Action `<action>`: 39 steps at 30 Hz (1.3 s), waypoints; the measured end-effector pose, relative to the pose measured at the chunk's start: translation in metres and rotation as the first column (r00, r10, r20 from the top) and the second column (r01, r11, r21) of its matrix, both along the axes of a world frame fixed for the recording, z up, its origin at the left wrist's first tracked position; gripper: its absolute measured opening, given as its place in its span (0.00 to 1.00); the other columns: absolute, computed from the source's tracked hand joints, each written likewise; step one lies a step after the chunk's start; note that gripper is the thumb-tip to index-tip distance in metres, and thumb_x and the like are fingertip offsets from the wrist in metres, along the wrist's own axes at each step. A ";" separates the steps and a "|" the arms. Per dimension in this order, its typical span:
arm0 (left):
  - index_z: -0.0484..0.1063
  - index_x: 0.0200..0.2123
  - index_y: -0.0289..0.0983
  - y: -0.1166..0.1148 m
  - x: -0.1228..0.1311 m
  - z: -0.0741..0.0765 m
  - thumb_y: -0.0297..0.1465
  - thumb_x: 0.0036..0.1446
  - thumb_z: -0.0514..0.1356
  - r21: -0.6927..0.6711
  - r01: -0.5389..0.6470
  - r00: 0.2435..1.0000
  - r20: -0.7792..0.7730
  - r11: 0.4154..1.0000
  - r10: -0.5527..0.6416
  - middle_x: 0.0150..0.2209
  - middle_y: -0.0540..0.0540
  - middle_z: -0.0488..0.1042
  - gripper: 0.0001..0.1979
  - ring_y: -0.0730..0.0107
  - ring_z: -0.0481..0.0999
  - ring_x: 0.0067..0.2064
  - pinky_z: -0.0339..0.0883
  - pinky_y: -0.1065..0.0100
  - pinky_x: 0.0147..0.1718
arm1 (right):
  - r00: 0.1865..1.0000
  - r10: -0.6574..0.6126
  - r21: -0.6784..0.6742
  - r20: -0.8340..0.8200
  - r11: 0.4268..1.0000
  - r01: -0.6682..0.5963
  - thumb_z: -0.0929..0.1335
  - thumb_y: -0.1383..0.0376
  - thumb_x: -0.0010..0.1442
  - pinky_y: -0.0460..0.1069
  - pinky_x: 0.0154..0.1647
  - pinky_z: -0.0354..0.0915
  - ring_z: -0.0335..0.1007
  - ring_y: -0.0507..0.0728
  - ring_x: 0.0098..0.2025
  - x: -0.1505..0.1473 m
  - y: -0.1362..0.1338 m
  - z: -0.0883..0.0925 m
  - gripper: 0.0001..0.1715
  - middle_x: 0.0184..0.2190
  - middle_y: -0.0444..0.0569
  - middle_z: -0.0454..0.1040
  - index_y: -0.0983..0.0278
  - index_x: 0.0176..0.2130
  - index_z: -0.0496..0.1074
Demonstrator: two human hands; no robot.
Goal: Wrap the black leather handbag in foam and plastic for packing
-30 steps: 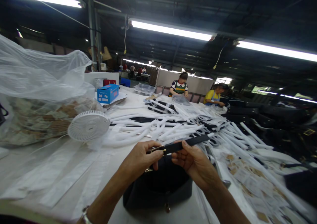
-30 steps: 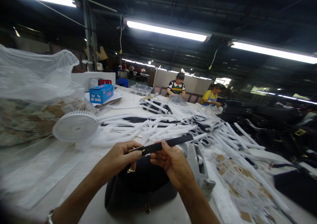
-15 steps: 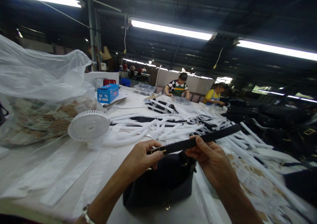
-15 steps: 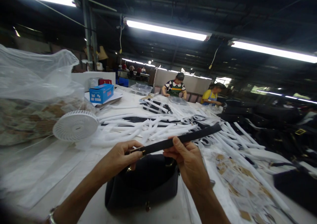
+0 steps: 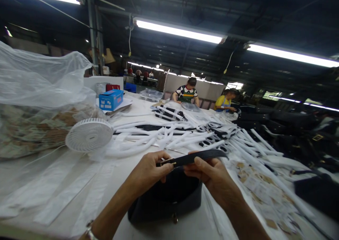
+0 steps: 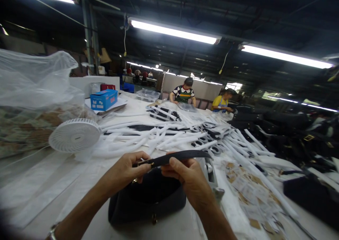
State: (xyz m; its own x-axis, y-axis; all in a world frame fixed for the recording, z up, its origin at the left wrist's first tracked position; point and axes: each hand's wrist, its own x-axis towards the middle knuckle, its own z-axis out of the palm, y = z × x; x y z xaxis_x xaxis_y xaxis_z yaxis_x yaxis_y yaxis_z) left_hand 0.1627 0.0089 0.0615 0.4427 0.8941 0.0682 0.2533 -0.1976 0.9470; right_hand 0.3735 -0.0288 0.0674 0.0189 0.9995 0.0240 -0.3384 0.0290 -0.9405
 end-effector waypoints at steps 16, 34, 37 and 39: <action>0.68 0.51 0.36 0.010 -0.013 -0.011 0.42 0.57 0.60 -0.011 -0.032 0.996 0.083 0.999 0.033 0.20 0.53 0.72 0.22 0.70 0.67 0.25 0.55 0.71 0.25 | 0.931 -0.281 -0.068 -0.234 0.960 0.273 0.83 0.62 0.33 0.48 0.28 0.76 0.77 0.56 0.24 -0.005 0.005 -0.001 0.22 0.21 0.46 0.79 0.66 0.25 0.73; 0.68 0.45 0.36 0.009 -0.007 -0.005 0.42 0.55 0.60 -0.027 -0.032 0.998 0.056 0.999 0.033 0.19 0.53 0.71 0.19 0.71 0.66 0.24 0.55 0.72 0.24 | 0.915 -0.356 0.111 -0.189 0.918 0.380 0.80 0.61 0.43 0.49 0.29 0.75 0.75 0.53 0.25 0.024 0.006 -0.001 0.18 0.25 0.43 0.79 0.63 0.31 0.74; 0.67 0.45 0.37 0.008 -0.005 -0.005 0.43 0.55 0.60 -0.013 -0.050 0.998 0.042 0.999 0.050 0.20 0.53 0.72 0.19 0.71 0.66 0.23 0.55 0.72 0.23 | 0.927 -0.328 0.083 -0.179 0.934 0.347 0.81 0.61 0.40 0.48 0.29 0.75 0.75 0.52 0.25 0.020 0.005 0.002 0.19 0.24 0.42 0.78 0.63 0.30 0.75; 0.66 0.46 0.37 0.007 -0.003 -0.005 0.42 0.56 0.60 -0.005 -0.052 0.998 0.031 0.999 0.052 0.22 0.52 0.73 0.19 0.72 0.67 0.23 0.55 0.73 0.22 | 0.947 -0.293 0.076 -0.130 0.950 0.304 0.81 0.61 0.40 0.48 0.29 0.75 0.75 0.53 0.25 0.013 0.004 0.003 0.19 0.23 0.43 0.78 0.64 0.29 0.75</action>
State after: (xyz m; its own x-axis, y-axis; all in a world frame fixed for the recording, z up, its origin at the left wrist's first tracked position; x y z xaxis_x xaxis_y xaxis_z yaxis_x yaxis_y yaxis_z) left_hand 0.1599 0.0155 0.0563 0.3935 0.9160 0.0775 0.2339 -0.1813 0.9552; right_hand 0.3870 -0.0251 0.0702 0.3242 0.9410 0.0971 -0.4074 0.2315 -0.8834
